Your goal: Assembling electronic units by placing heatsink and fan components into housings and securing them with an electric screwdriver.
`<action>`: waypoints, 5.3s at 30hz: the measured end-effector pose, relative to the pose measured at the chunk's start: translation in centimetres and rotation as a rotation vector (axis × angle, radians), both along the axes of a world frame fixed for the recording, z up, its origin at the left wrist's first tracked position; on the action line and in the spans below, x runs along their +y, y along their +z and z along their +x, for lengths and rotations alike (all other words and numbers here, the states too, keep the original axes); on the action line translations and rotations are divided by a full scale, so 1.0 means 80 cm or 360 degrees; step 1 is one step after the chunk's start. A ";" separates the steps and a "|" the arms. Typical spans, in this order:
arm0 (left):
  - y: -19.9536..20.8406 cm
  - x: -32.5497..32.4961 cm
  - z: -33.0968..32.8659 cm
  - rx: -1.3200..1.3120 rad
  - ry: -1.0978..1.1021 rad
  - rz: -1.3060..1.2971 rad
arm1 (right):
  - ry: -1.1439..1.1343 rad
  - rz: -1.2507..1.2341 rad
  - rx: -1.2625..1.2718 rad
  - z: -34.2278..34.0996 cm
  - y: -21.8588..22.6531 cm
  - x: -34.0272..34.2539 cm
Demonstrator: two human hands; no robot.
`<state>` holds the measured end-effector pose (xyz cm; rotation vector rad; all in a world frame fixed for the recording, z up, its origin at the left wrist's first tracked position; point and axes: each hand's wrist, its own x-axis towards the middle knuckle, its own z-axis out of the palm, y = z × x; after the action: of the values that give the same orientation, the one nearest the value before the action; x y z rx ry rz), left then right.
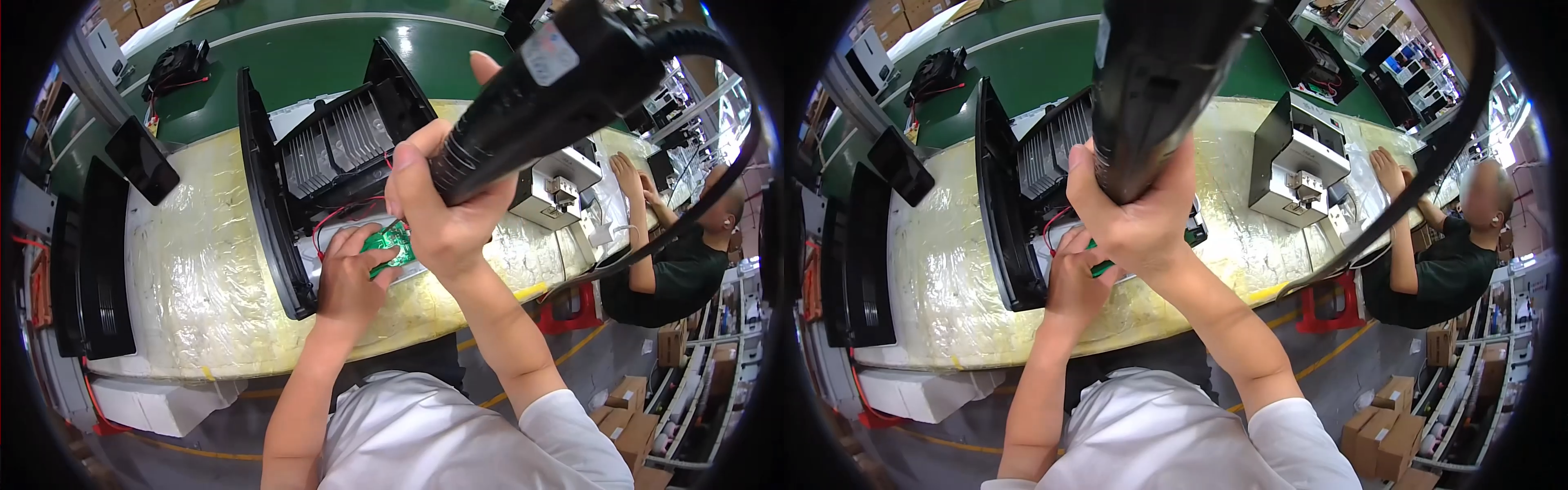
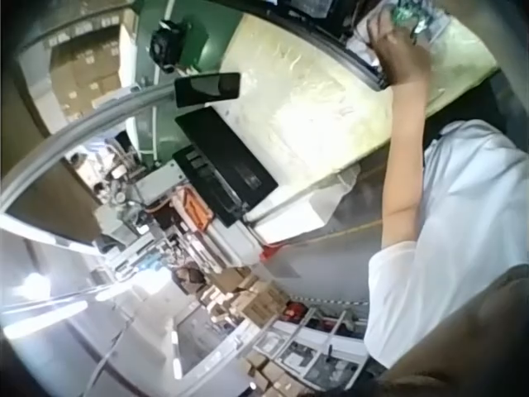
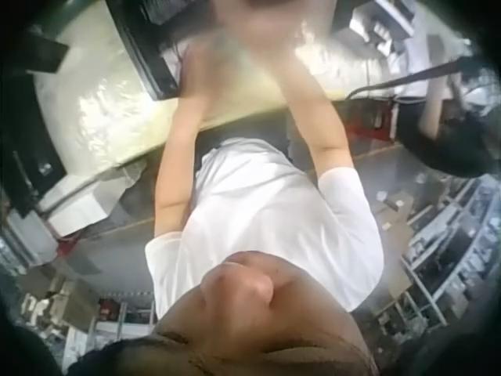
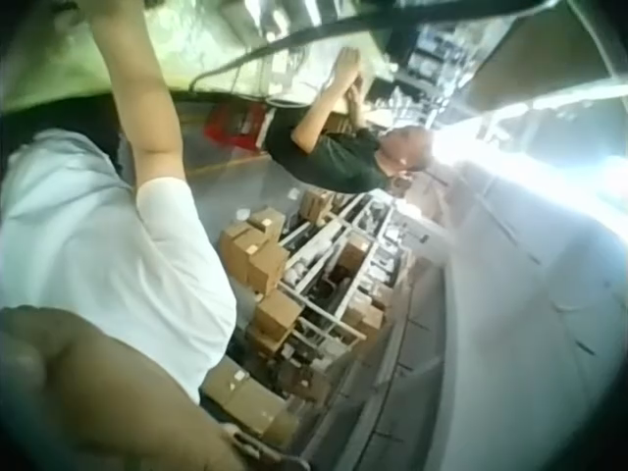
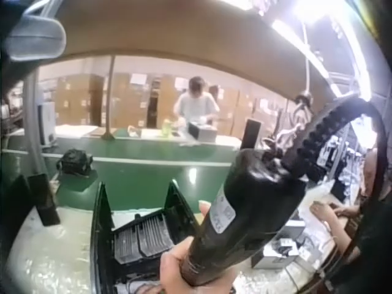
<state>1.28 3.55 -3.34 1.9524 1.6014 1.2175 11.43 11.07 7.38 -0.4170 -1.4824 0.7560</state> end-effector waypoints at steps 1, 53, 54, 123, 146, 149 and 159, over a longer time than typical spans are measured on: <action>0.000 0.000 0.001 -0.0002 0.0000 0.0001 | 0.0027 -0.0011 0.0014 -0.003 -0.002 0.003; 0.027 -0.006 0.033 0.0232 -0.0008 -0.0021 | -0.0533 -0.0034 0.0067 0.290 0.042 0.096; 0.025 -0.017 0.033 0.0194 0.0150 0.0019 | -0.0498 -0.0047 0.0088 0.285 0.043 0.096; 0.016 -0.026 0.045 0.0295 0.0122 0.0118 | -0.0501 -0.0140 0.0119 0.298 0.057 0.107; 0.057 -0.017 0.095 -0.0138 -0.0288 0.0707 | 0.0474 0.0116 0.0132 0.191 0.096 -0.072; 0.059 -0.020 0.093 -0.0162 -0.0304 0.0700 | 0.0488 0.0095 0.0186 0.184 0.094 -0.074; 0.054 -0.030 0.087 -0.0243 -0.0307 0.0585 | 0.0535 0.0116 0.0226 0.177 0.081 -0.079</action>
<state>8.24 1.19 0.98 2.1063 1.1467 1.6225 25.56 4.78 13.85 -0.0552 -1.4575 0.9723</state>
